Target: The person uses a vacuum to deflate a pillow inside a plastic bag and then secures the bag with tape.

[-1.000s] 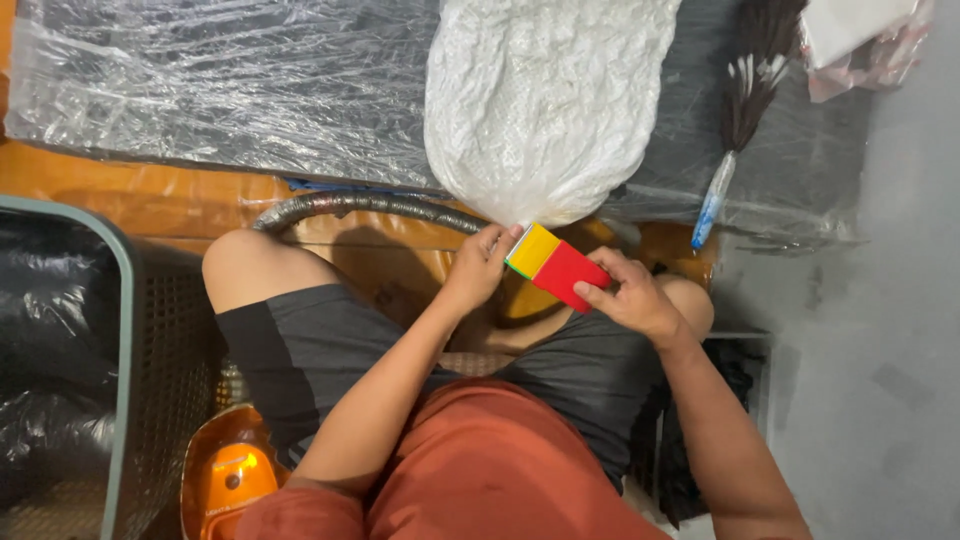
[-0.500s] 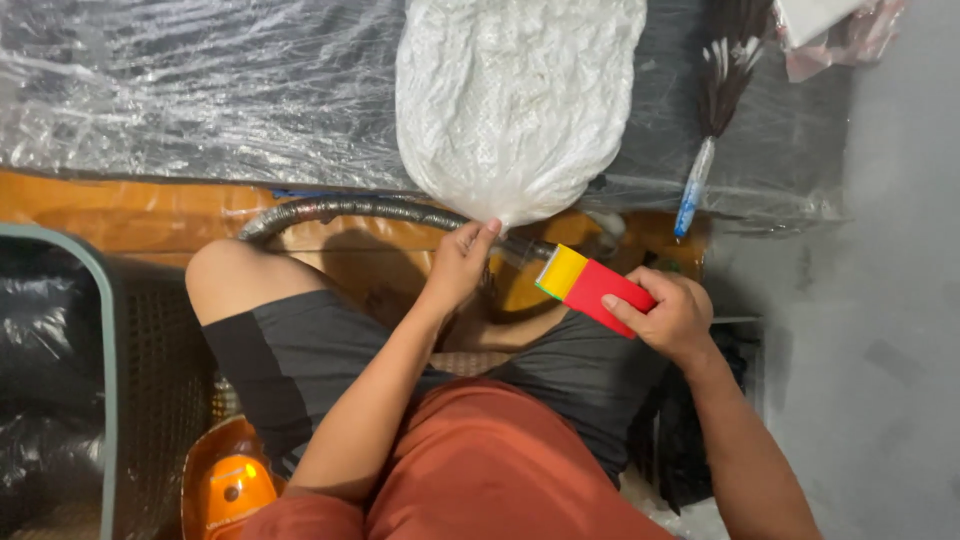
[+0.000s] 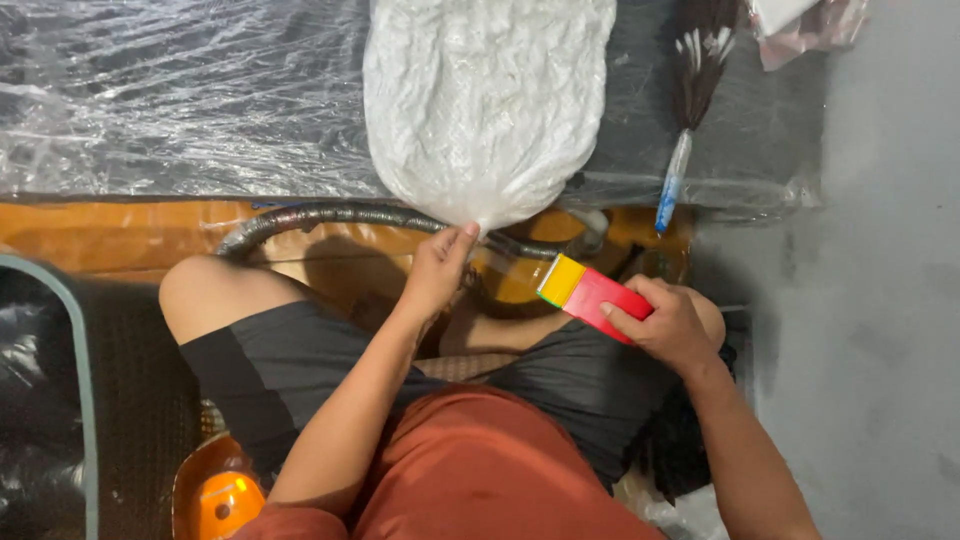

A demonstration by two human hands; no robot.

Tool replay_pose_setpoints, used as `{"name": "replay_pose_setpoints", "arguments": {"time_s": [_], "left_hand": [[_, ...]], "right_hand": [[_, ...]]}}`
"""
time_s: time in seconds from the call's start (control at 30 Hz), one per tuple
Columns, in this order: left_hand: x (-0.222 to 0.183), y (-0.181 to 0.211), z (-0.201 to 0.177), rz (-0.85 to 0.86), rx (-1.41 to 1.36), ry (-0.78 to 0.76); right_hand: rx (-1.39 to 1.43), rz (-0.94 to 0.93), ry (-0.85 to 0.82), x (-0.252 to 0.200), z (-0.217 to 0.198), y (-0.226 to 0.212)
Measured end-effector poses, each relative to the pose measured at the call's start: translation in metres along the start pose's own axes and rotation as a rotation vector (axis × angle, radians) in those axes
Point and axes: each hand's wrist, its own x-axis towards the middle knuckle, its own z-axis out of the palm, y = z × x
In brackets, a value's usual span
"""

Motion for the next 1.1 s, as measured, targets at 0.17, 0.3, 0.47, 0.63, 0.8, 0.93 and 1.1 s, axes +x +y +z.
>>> {"name": "replay_pose_setpoints", "arguments": {"time_s": [0.17, 0.3, 0.47, 0.63, 0.8, 0.93, 1.1], "left_hand": [[-0.012, 0.031, -0.002, -0.047, -0.037, -0.006], [-0.02, 0.038, -0.003, -0.071, -0.046, -0.007], [-0.009, 0.032, 0.001, -0.172, -0.195, -0.005], [-0.005, 0.021, 0.002, -0.209, -0.221, -0.023], [-0.006, 0.017, 0.002, -0.158, -0.184, 0.0], [-0.006, 0.022, 0.002, -0.131, -0.168, 0.015], [0.0, -0.014, 0.004, -0.027, -0.016, 0.035]], "right_hand": [[0.052, 0.012, -0.009, -0.001, 0.001, -0.002], [0.154, 0.124, -0.064, -0.007, 0.001, 0.012], [0.368, 0.112, -0.132, 0.001, -0.003, 0.028], [0.446, 0.133, -0.184, 0.004, 0.003, 0.029], [0.239, 0.111, -0.167, 0.001, -0.007, 0.001], [0.142, 0.094, -0.124, 0.005, -0.002, -0.012], [-0.133, 0.103, -0.047, 0.001, 0.025, -0.033]]}}
